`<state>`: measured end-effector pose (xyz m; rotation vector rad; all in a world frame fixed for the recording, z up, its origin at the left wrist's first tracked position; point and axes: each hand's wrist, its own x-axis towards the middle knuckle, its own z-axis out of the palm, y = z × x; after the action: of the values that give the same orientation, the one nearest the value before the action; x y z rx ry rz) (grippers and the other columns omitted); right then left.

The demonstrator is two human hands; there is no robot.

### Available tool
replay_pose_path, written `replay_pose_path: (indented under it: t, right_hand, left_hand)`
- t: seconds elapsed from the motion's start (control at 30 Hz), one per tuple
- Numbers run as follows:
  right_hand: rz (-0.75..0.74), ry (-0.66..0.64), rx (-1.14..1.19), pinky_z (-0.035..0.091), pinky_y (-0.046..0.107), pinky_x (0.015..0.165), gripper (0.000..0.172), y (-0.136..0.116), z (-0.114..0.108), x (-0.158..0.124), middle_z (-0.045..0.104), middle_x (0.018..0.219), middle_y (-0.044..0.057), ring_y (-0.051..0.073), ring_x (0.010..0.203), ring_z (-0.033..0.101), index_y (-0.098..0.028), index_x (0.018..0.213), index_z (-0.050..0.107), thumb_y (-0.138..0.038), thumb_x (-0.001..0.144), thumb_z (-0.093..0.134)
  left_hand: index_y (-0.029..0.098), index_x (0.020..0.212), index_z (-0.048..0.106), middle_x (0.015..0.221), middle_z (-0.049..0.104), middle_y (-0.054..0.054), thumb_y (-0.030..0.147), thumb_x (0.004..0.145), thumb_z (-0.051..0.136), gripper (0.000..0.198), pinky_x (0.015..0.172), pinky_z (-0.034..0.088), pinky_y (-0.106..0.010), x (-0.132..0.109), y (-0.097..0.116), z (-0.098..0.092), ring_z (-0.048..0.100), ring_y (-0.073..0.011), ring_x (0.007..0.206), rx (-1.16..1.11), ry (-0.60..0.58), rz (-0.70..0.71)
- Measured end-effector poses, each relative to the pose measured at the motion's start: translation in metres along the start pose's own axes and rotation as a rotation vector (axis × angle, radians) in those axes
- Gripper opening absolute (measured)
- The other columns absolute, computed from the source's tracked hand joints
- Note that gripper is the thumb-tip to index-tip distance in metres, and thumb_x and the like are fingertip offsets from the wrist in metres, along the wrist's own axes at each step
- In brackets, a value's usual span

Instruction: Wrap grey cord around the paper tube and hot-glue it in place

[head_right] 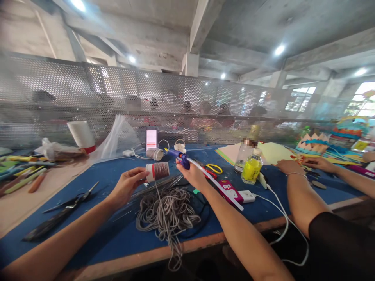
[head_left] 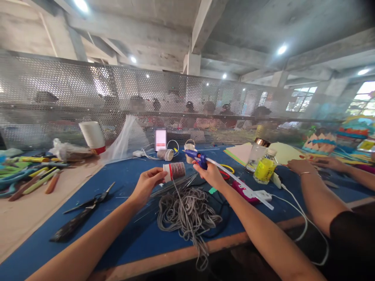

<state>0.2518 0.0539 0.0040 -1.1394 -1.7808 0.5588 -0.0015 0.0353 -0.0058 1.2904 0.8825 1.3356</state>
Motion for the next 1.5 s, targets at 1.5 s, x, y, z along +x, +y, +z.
replay_pose_path:
  t: [1.5]
  right_hand:
    - [-0.201, -0.114, -0.09, 0.039, 0.022, 0.062, 0.035, -0.01, 0.018, -0.028, 0.058, 0.071, -0.001, 0.012, 0.066, 0.051, -0.019, 0.075, 0.058, -0.051, 0.088, 0.059]
  left_hand:
    - [0.016, 0.081, 0.073, 0.079, 0.071, -0.004, 0.032, 0.076, 0.073, 0.017, 0.075, 0.049, -0.03, 0.009, -0.007, -0.01, 0.062, -0.018, 0.074, 0.069, 0.07, 0.044]
